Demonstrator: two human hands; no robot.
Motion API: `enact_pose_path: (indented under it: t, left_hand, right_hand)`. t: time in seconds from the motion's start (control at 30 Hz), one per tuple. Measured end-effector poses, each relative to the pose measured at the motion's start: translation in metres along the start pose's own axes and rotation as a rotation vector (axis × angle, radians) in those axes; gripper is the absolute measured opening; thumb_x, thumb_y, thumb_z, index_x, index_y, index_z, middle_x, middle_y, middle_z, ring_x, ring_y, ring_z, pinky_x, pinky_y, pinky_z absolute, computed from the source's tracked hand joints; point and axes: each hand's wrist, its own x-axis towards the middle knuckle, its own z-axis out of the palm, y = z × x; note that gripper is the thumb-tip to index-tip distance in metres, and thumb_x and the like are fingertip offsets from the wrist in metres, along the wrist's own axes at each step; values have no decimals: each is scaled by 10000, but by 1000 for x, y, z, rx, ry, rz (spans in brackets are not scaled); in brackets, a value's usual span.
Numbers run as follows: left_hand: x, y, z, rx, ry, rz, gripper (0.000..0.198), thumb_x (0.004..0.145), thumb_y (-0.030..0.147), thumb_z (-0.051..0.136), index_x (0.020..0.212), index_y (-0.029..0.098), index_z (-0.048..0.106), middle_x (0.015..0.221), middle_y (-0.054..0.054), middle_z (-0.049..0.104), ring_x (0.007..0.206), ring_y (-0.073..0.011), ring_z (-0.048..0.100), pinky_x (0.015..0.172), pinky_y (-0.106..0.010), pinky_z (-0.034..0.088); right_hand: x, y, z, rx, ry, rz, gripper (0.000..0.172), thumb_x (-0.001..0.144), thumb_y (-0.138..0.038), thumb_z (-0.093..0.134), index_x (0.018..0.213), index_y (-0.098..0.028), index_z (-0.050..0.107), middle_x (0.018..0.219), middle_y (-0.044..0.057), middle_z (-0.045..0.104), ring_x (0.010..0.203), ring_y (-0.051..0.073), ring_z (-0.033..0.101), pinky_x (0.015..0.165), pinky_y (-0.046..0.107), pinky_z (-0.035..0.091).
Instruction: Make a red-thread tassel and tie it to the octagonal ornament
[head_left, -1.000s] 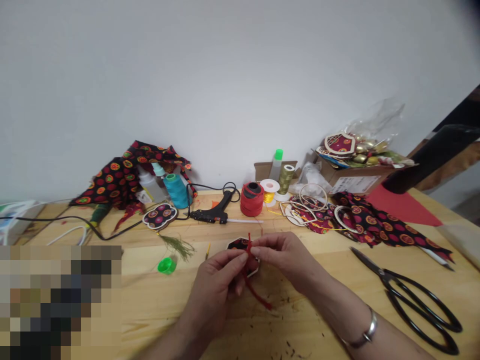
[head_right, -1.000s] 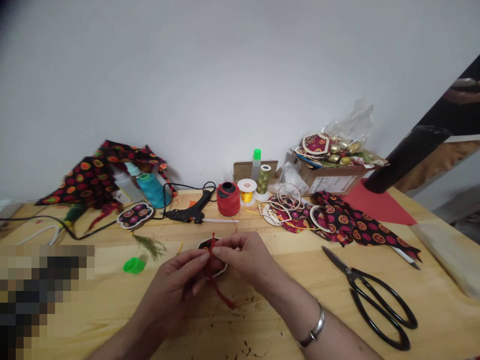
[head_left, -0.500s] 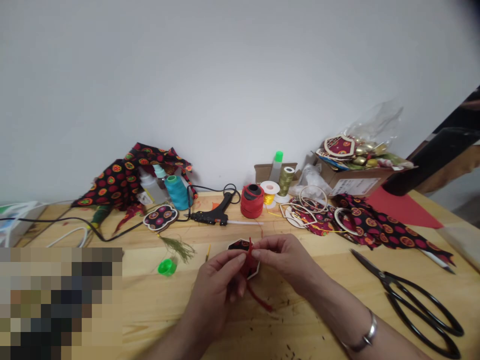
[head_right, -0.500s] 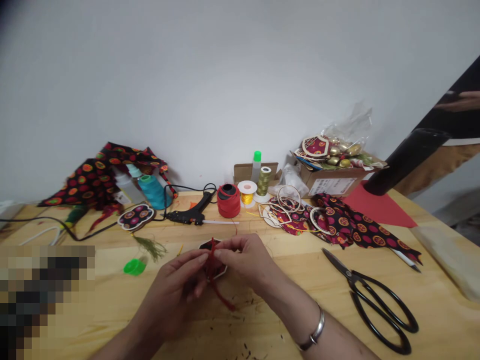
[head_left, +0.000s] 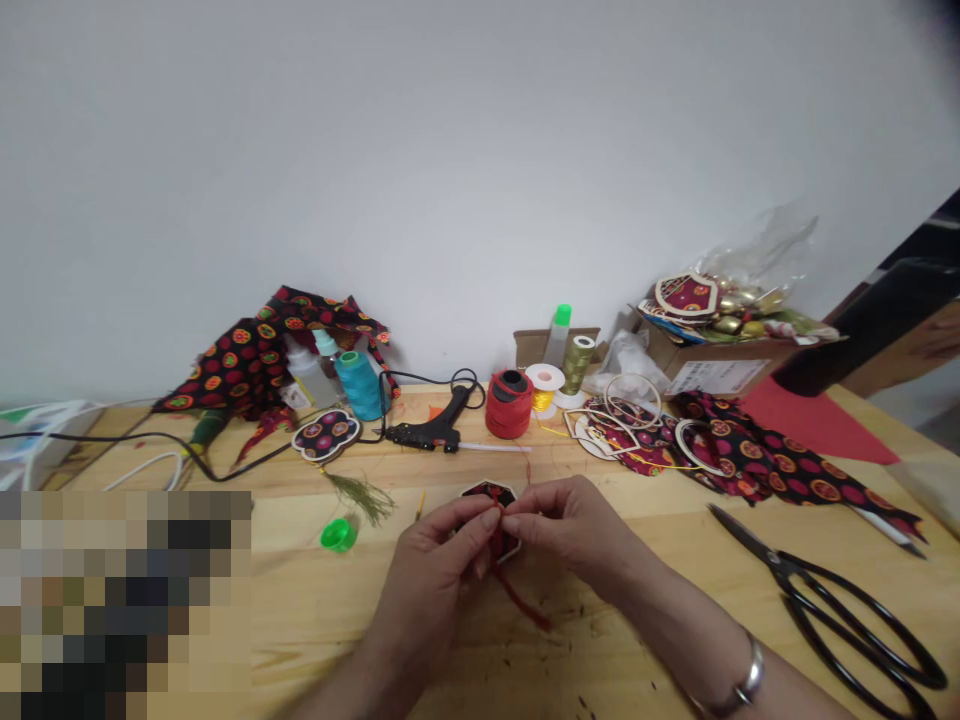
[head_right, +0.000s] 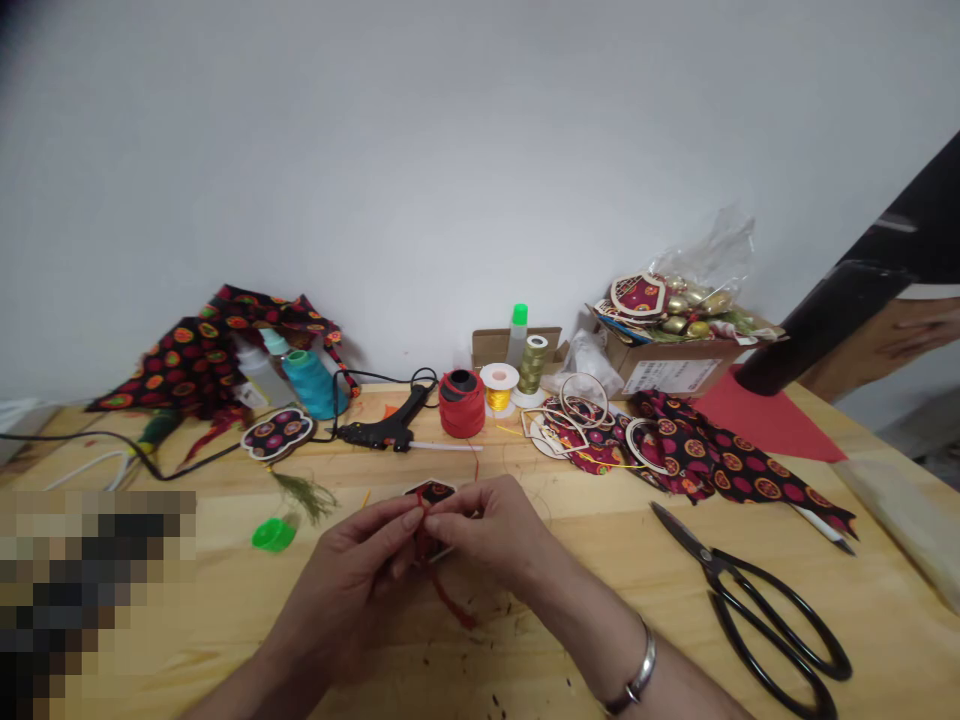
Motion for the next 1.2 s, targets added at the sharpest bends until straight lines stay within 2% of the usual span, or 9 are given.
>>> enact_pose_path:
  t: [0.17, 0.47, 0.77, 0.93, 1.2]
  left_hand:
    - [1, 2, 0, 42, -20, -5, 340, 525, 399, 874, 699, 123, 776, 386, 53, 493, 409, -48, 375, 428, -162, 244]
    - [2, 3, -3, 71, -44, -15, 339, 550, 407, 863, 676, 110, 759, 381, 65, 463, 406, -41, 354, 436, -161, 233]
    - [-1, 3, -1, -1, -60, -36, 250, 557, 300, 843, 711, 121, 760, 467, 15, 592, 433, -48, 420, 436, -146, 280]
    - [-2, 2, -3, -16, -90, -22, 262, 623, 343, 814, 756, 123, 763, 394, 50, 510, 399, -43, 370, 395, -145, 211]
    - [2, 0, -2, -36, -70, -41, 290, 543, 288, 888, 743, 114, 771, 500, 9, 628, 437, -34, 428, 425, -130, 287]
  right_hand:
    - [1, -1, -1, 8, -35, 6, 155, 599, -327, 763, 583, -174, 754, 581, 24, 705, 581, 160, 621, 643, 310, 489]
    - [1, -1, -3, -13, -17, 10, 148, 617, -317, 760, 623, -170, 768, 612, 36, 726, 589, 160, 624, 654, 314, 481]
    - [0, -2, -3, -26, -16, 2, 107, 626, -280, 740, 611, -175, 755, 595, 18, 722, 580, 145, 621, 619, 278, 464]
    - [1, -1, -5, -51, -13, 12, 136, 628, -297, 743, 640, -162, 757, 601, 16, 719, 554, 131, 590, 595, 271, 431]
    - [-3, -1, -2, -96, -37, 17, 128, 630, -266, 689, 641, -149, 742, 623, 23, 708, 620, 149, 595, 655, 289, 428]
